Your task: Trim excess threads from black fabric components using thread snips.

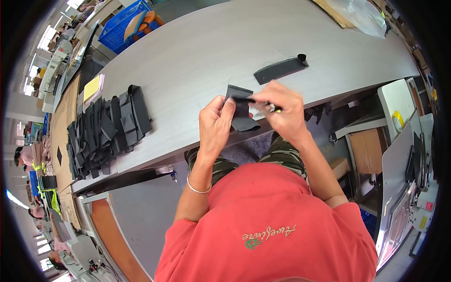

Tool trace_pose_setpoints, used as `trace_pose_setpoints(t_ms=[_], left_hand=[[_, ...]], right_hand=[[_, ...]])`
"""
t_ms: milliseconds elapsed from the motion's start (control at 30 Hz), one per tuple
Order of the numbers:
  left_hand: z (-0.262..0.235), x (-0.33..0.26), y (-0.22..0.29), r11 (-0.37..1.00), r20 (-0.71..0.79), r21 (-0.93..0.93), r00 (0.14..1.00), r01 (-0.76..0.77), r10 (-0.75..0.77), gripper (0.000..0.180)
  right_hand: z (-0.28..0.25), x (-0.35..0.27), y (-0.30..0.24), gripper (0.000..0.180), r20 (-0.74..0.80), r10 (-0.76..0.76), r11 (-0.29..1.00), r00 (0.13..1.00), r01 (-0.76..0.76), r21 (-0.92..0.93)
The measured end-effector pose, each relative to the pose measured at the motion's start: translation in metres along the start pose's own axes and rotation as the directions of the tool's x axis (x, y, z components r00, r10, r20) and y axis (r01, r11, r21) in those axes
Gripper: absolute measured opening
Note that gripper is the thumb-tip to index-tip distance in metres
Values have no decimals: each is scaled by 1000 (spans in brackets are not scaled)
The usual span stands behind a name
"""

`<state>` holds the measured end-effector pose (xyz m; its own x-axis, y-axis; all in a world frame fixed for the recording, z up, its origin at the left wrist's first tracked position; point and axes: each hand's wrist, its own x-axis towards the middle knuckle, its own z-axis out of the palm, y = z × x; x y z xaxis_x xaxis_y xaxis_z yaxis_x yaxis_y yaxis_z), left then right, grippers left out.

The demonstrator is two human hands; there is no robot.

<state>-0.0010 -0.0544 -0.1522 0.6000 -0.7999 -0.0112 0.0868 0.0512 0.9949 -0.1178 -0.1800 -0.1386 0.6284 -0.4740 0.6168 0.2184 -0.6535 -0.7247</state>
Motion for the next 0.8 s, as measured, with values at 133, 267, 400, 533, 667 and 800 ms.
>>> trace_pose_setpoints(t_ms=[133,267,400,533,667,800], left_hand=[[-7,1,2,997,27,-75,999,34,-32,28],[-3,1,11,955,46,-264,990,139,-132,30],[-7,3,7,981,34,-158,994,109,-104,28],[-11,2,4,983,-7,-142,993,118,-120,29],[-14,1,3,986,-8,-107,991,129,-131,30],[-14,-1,4,985,9,-90,990,144,-144,29]], right_hand=[[1,-7,6,43,97,-48,994,994,57,-93],[0,-5,7,46,99,-63,991,993,74,-113],[-5,-2,5,45,179,3,996,984,13,-85],[-13,8,-4,30,151,22,998,988,-14,-57],[-20,16,6,23,130,-100,949,986,134,-284],[-21,18,3,25,228,-152,881,962,236,-409]])
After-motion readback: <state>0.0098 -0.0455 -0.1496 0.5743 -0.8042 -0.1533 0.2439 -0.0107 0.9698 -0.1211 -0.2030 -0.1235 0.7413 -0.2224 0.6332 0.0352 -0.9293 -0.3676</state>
